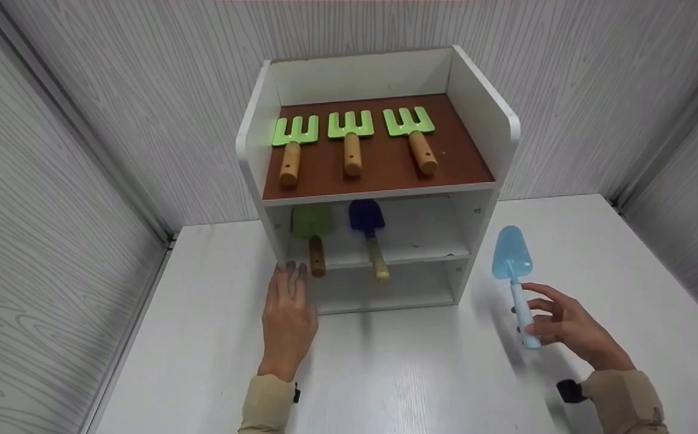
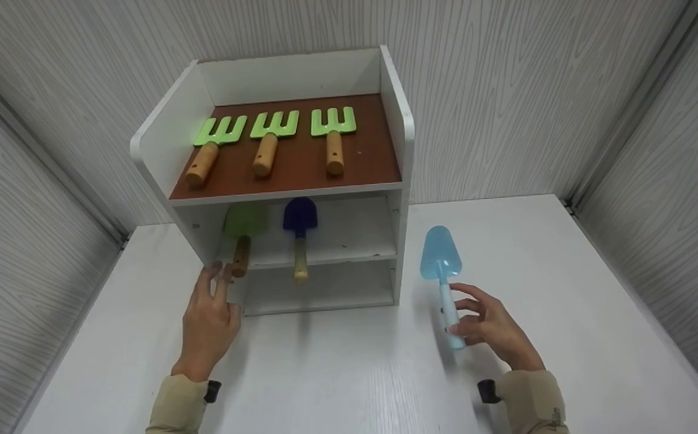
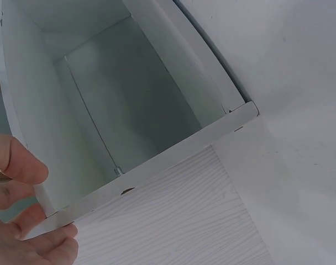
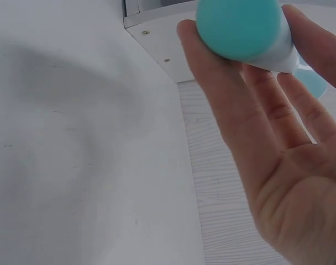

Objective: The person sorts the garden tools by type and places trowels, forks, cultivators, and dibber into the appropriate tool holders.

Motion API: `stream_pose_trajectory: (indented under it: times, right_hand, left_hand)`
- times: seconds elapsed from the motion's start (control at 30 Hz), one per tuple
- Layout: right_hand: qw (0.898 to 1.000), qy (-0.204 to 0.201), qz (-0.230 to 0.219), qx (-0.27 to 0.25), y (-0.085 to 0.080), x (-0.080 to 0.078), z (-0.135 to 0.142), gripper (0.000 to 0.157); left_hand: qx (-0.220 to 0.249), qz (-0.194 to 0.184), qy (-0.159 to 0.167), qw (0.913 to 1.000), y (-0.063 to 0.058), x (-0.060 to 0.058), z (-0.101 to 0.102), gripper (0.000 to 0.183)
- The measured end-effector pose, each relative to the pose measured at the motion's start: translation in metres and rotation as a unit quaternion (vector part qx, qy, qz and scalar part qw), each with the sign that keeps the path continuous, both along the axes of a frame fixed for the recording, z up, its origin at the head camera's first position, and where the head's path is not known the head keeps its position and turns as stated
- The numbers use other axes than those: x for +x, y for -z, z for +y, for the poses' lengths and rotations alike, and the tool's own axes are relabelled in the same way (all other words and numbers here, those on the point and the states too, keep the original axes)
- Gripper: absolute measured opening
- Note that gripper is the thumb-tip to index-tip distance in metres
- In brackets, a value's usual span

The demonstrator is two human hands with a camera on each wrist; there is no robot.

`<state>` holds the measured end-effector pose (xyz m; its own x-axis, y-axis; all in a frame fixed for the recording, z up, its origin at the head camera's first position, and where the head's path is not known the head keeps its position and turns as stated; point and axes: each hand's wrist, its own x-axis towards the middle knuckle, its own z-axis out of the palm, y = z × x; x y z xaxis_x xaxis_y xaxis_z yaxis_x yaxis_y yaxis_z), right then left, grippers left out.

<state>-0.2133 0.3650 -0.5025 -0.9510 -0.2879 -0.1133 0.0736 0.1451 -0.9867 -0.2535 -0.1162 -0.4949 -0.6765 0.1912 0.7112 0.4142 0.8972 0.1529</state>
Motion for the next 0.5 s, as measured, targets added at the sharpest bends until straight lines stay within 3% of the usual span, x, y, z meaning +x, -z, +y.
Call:
stream_pose_trajectory:
  times: [0.17, 0.5]
  right_hand:
    - [0.999, -0.017, 0.024, -0.028, 0.001, 0.001, -0.0016, 0.068]
    - [0.998, -0.017, 0.052, -0.025, 0.0017, 0.0032, -0.0041, 0.071]
  left_hand:
    - [-0.003, 0.007, -0.001, 1.0, 0.0005, -0.0014, 0.0001, 0.06]
    - [0.001, 0.002, 0.006, 1.0, 0.0014, -0.0008, -0.0008, 0.062]
